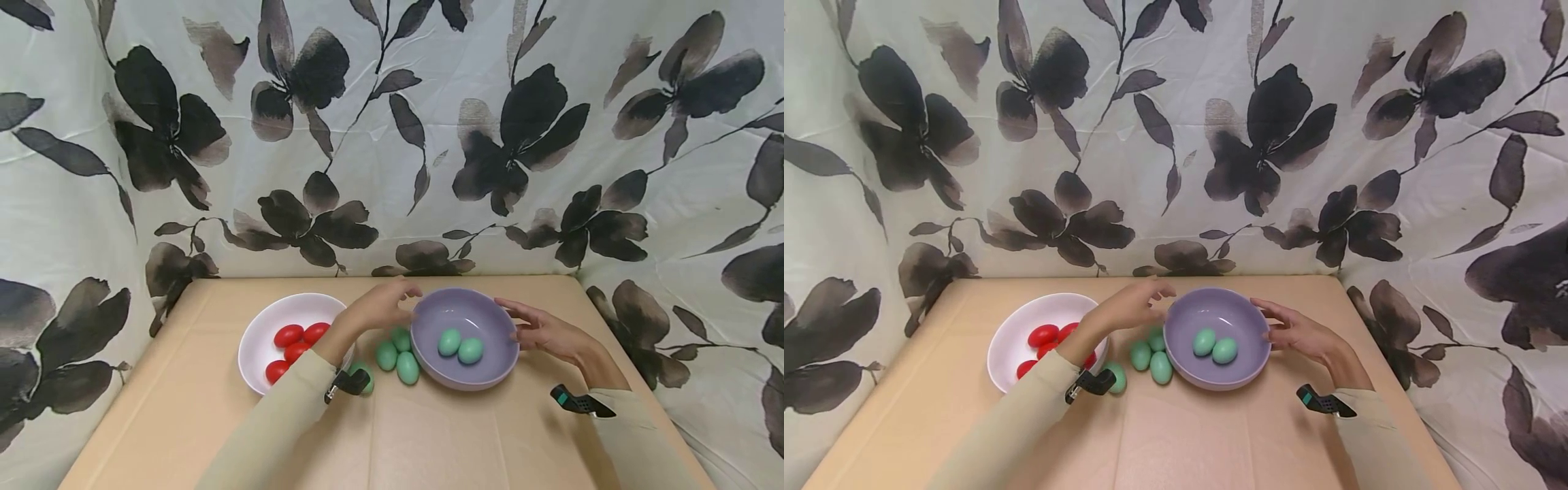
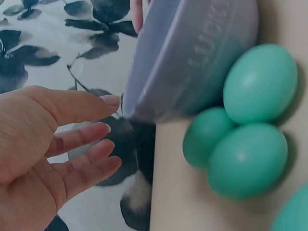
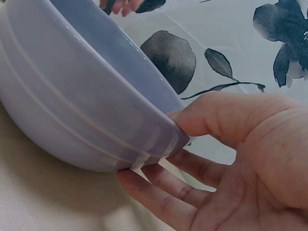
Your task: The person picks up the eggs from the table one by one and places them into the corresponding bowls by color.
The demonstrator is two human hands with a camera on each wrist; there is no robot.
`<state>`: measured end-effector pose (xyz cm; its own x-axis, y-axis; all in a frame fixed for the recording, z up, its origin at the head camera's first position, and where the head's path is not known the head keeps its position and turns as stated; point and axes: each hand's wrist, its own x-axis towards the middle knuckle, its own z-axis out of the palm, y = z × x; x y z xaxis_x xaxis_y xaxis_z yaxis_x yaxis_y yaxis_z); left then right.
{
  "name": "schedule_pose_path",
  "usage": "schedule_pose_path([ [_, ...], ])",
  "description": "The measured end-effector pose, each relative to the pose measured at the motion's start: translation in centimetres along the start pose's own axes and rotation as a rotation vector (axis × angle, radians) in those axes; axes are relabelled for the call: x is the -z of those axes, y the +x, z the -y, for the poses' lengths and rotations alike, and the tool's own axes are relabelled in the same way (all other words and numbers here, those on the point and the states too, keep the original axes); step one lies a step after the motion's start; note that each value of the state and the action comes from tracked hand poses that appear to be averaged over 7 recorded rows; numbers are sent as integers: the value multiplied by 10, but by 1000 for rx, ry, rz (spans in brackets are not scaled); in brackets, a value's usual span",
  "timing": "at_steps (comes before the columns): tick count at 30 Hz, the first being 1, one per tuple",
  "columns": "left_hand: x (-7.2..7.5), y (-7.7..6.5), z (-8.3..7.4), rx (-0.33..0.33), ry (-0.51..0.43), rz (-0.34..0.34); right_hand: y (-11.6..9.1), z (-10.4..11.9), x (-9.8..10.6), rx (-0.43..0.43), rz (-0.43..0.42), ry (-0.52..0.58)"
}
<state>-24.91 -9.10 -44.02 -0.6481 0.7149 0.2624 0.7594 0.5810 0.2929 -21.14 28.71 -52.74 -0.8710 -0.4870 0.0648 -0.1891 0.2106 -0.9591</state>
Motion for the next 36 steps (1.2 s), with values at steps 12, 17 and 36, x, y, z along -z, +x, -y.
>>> schedule_pose_path([
  [12, -7, -9, 16, 107, -52, 99, 6, 1, 10, -4, 20, 4],
  [17, -18, -3, 20, 166, -78, 130, 12, 0, 16, -3, 25, -8],
  [36, -35, 6, 11, 343, 1, 181, 17, -2, 22, 0, 37, -25],
])
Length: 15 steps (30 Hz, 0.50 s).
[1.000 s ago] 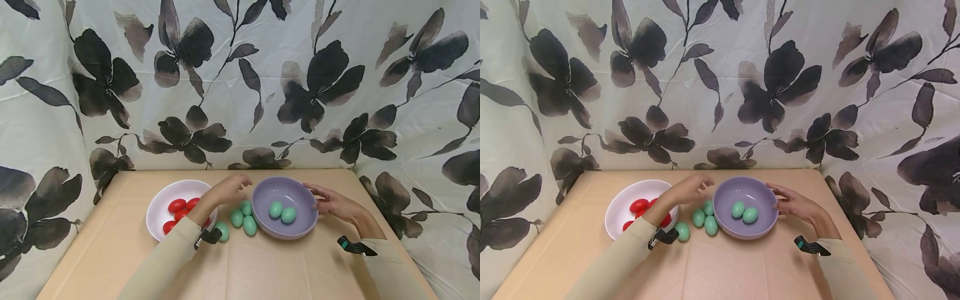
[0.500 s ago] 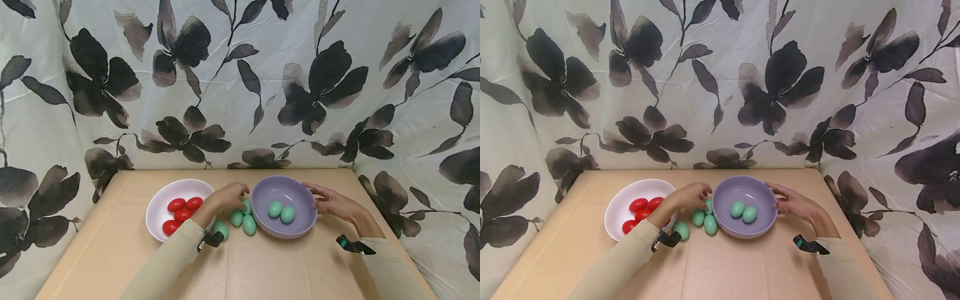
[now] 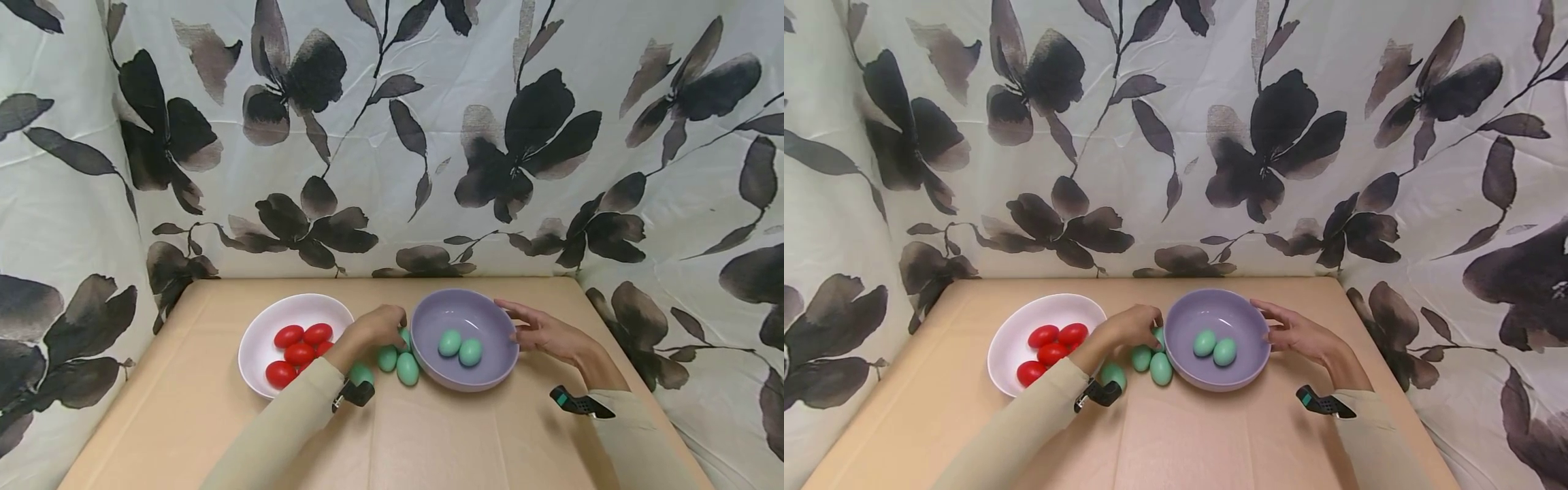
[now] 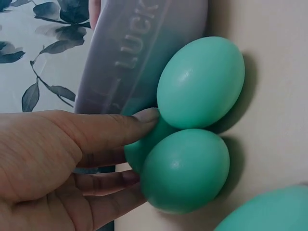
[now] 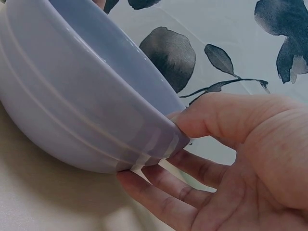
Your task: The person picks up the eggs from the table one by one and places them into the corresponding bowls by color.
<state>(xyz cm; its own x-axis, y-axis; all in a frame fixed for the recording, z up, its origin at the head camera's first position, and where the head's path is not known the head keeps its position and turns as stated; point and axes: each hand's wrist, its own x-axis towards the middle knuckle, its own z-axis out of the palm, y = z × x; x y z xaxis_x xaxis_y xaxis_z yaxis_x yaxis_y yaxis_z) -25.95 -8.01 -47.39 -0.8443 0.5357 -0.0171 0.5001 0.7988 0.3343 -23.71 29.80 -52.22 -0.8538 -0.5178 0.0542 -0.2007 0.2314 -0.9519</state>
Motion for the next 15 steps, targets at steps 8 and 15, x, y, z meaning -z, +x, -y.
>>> schedule_pose_path([
  [8, -3, 0, -2, 11, 19, 5, -4, 2, -5, 8, 1, 10],
  [15, -4, 0, -3, -17, 85, -20, -7, 3, -9, -9, -9, 22],
])
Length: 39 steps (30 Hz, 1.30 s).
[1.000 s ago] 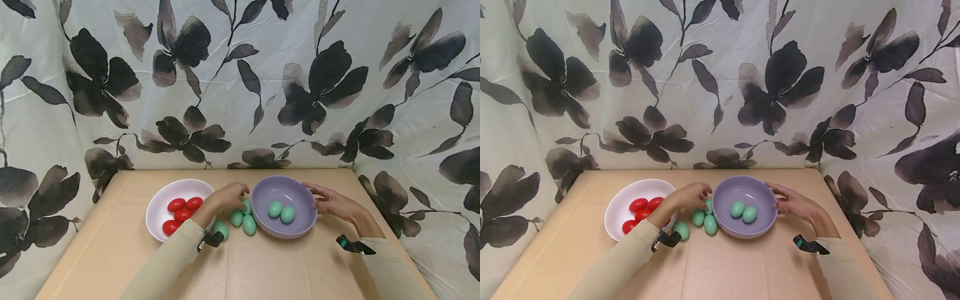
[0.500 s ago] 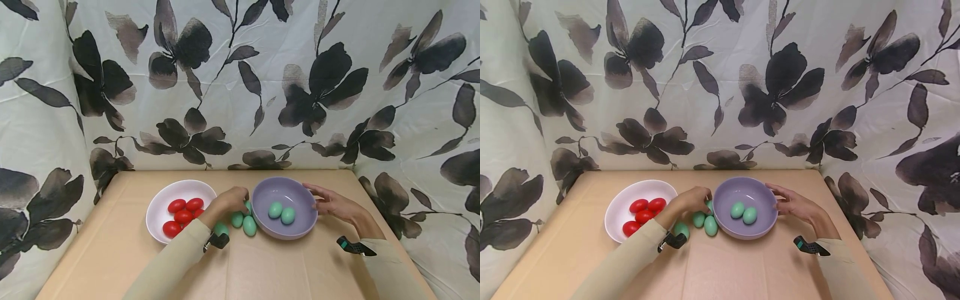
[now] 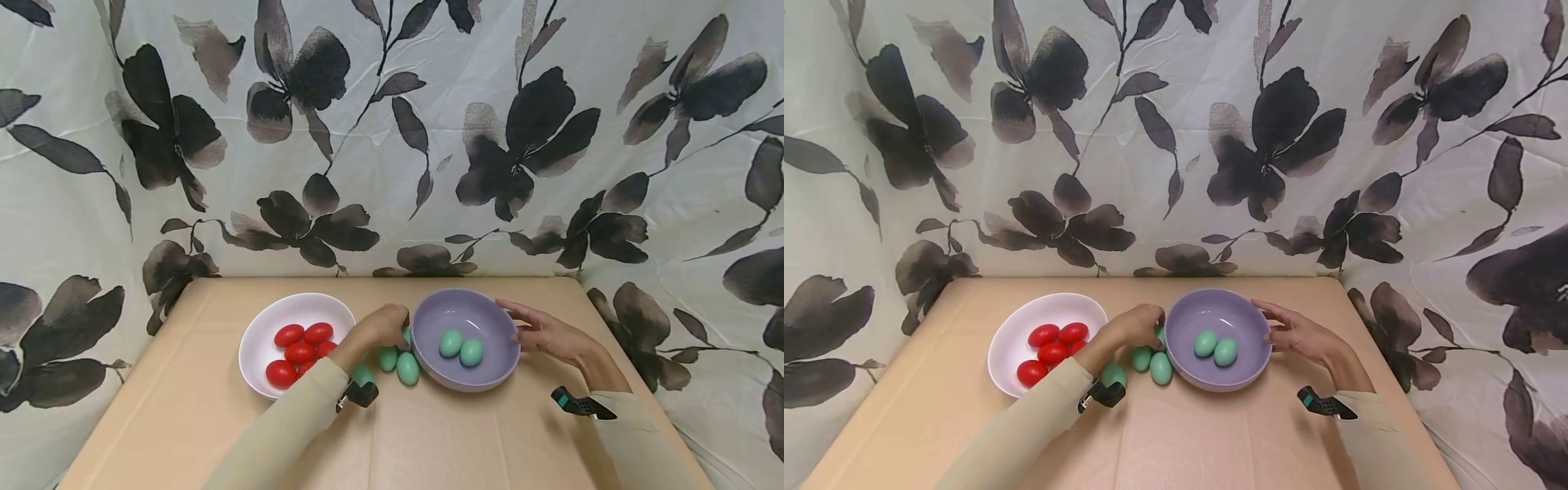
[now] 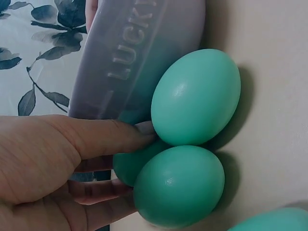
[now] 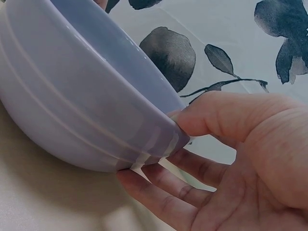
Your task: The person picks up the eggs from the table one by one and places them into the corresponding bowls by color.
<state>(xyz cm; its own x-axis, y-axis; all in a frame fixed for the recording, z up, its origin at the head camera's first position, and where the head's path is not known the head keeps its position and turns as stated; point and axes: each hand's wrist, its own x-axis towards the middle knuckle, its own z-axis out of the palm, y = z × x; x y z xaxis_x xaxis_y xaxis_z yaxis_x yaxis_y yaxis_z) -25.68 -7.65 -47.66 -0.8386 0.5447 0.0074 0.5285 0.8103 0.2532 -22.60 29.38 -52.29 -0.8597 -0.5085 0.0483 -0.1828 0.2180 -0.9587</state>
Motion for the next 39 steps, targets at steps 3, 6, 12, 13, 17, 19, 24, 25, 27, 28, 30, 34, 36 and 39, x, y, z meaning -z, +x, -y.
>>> schedule_pose_path([
  [3, 1, 0, 0, 16, -9, -22, 0, 0, 0, 3, 2, 3],
  [6, 2, -1, 0, 42, -45, -67, 1, 0, 1, 3, 0, 5],
  [12, 9, -7, 2, 31, -136, -164, 2, 0, 1, -5, 0, 0],
  [13, 10, -8, 3, 22, -151, -178, 2, 0, 1, -6, -1, 1],
  [17, 13, -11, 6, -6, -205, -224, 2, 0, 1, -5, -2, -2],
  [19, 14, -12, 8, -25, -221, -242, 2, 0, 1, -7, 0, -1],
  [24, 19, -14, 9, -25, -259, -266, 2, -1, 0, -14, 3, 4],
  [25, 20, -15, 9, -27, -261, -272, 2, -1, -1, -14, 1, 2],
  [27, 22, -15, 9, -27, -275, -279, 1, -1, -1, -12, -2, -2],
  [28, 23, -15, 9, -30, -275, -283, 1, -1, -1, -12, -3, -3],
  [30, 25, -16, 8, -22, -282, -295, 1, -2, 0, -11, -2, -4],
  [34, 28, -20, 6, -2, -346, -311, 1, -3, 0, -9, 4, 0],
  [36, 29, -22, 5, -4, -392, -316, 0, -2, 0, -6, 6, 1],
  [39, 31, -24, 4, -31, -443, -325, 0, -1, 0, -2, 9, 9],
])
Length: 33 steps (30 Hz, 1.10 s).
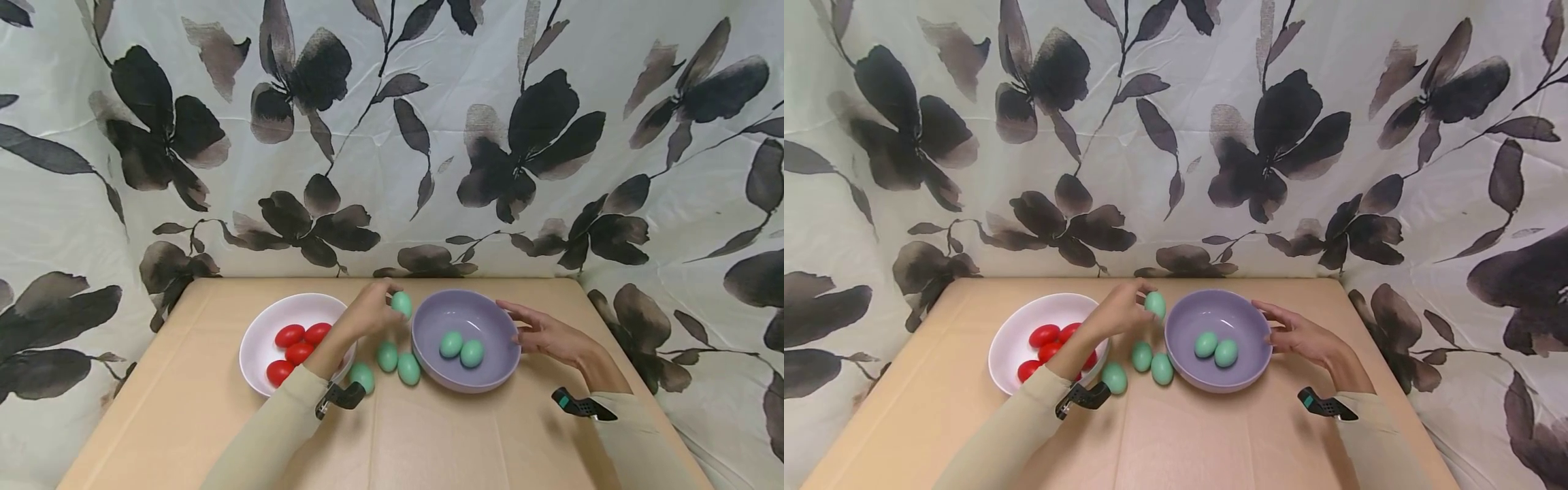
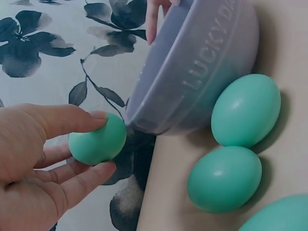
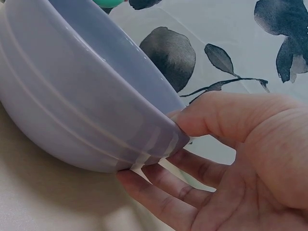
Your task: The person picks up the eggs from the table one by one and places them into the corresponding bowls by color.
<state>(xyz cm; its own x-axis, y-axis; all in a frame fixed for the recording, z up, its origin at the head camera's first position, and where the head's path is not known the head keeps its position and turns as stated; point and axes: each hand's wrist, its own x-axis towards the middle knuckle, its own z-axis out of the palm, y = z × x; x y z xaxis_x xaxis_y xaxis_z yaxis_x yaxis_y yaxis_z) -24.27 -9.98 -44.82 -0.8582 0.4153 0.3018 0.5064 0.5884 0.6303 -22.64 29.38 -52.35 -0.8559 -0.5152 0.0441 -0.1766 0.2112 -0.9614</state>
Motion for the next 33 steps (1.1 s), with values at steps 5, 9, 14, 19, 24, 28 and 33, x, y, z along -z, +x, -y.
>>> schedule_pose_path([
  [5, 1, -3, -5, -41, -39, -10, 0, 1, 0, 4, 4, 10],
  [9, 1, -5, -9, -66, -65, -4, -1, 1, -1, 10, 1, 8],
  [14, 0, -8, -12, -79, -109, 14, -2, 0, -3, 3, -9, -13],
  [19, -4, -7, -12, -113, -157, 36, -3, -1, -4, 3, -11, -14],
  [24, -9, -4, -12, -143, -181, 76, -3, -2, -4, 4, -5, -15],
  [28, -13, -2, -13, -149, -191, 108, -2, -2, -3, 1, -5, -28],
  [33, -17, 0, -15, -154, -175, 140, -1, -2, -2, -1, -4, -24],
])
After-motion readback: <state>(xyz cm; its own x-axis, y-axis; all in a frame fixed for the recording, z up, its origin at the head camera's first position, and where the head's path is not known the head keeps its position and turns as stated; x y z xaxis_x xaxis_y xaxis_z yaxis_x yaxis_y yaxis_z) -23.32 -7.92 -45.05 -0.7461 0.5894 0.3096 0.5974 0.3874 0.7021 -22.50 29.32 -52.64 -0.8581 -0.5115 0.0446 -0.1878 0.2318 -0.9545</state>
